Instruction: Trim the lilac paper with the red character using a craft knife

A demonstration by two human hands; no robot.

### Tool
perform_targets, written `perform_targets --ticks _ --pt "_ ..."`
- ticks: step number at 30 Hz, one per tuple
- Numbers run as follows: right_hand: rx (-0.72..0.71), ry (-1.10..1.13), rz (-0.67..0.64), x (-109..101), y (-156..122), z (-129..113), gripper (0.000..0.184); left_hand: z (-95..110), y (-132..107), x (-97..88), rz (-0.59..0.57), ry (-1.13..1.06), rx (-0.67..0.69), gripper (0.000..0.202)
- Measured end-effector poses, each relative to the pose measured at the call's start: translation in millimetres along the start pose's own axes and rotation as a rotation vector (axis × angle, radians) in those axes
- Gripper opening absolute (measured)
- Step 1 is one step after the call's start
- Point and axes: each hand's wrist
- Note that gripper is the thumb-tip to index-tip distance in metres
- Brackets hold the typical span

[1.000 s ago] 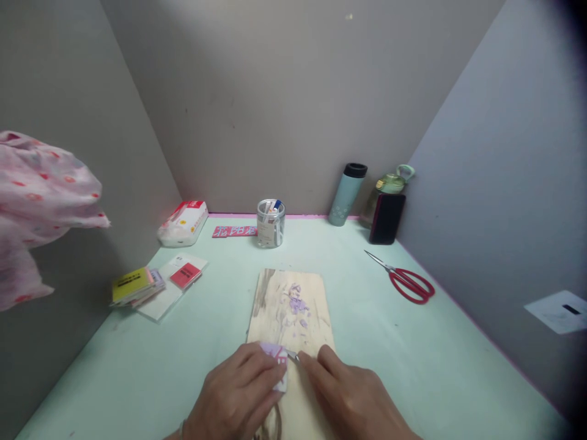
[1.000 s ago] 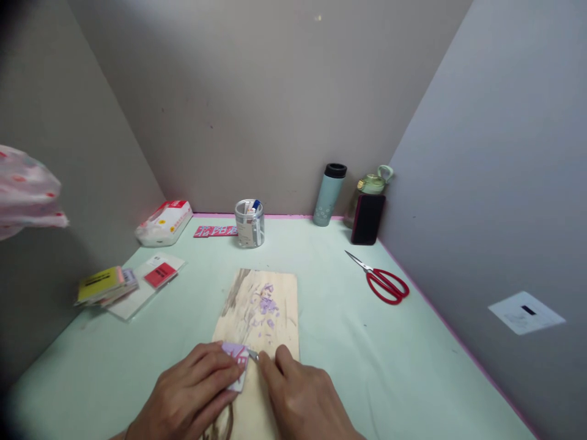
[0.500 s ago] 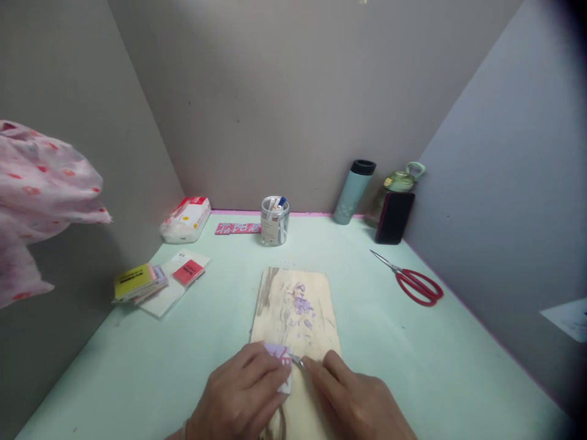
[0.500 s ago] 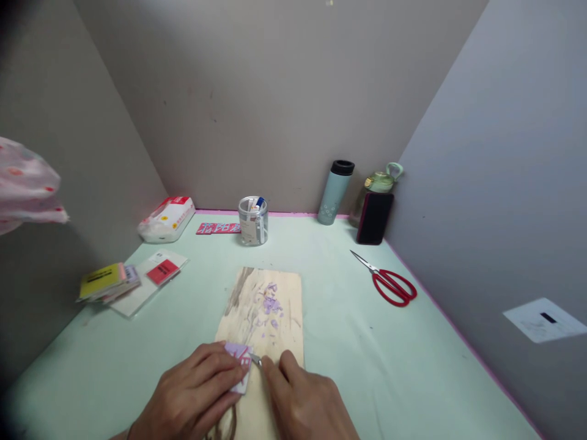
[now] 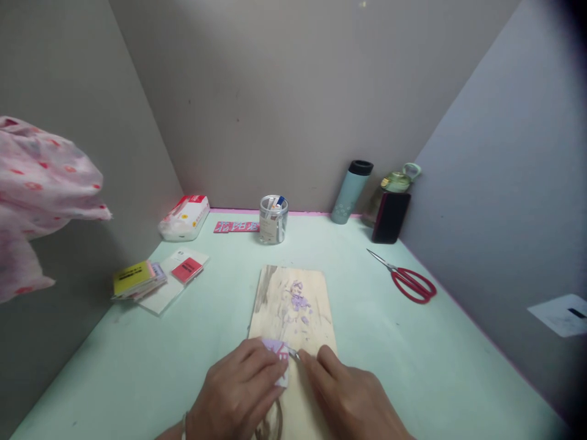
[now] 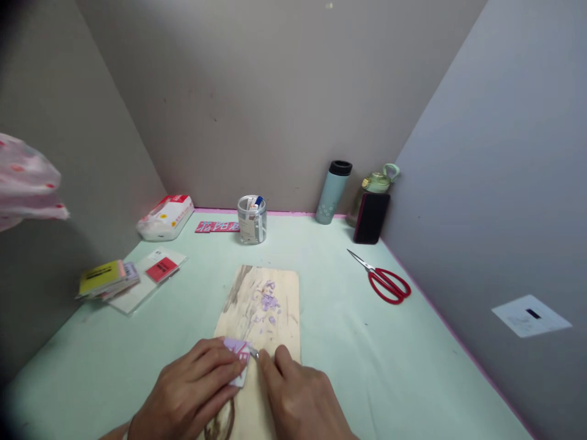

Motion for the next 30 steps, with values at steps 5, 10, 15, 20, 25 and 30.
perform_targets --ticks 5,10,15,20,25,30 --pt "0.030 -0.003 -0.015 -0.9 -0.9 -0.8 0.043 0.0 -0.1 -0.1 -0.001 -0.002 -0.012 0.019" --pt "0.020 -0.001 -0.029 -5.0 2.3 -2.3 0.043 1.3 1.8 -0.6 0.005 0.009 -0.004 0.019" --pt "0.000 -0.062 -0.006 0.4 2.6 -4.7 0.046 2.3 2.1 -0.7 0.024 0.016 0.010 0.019" --pt "-0.024 -0.095 0.015 -0.8 1.7 -3.0 0.049 1.4 3.9 -1.6 0.023 0.027 0.019 0.020" --pt "-0.015 -0.078 -0.053 -6.0 0.2 -0.8 0.045 1.4 5.7 -3.1 0.010 0.023 0.026 0.020" --pt "-0.013 -0.115 -0.054 -2.8 -1.1 -1.8 0.050 1.8 3.5 -2.5 0.012 0.037 0.021 0.018"
Point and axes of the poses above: each hand's wrist, its own y-axis towards the middle knuckle, its own x-axis out of the palm, z = x × y, and after that the axes turned 5 degrees about z, right-handed
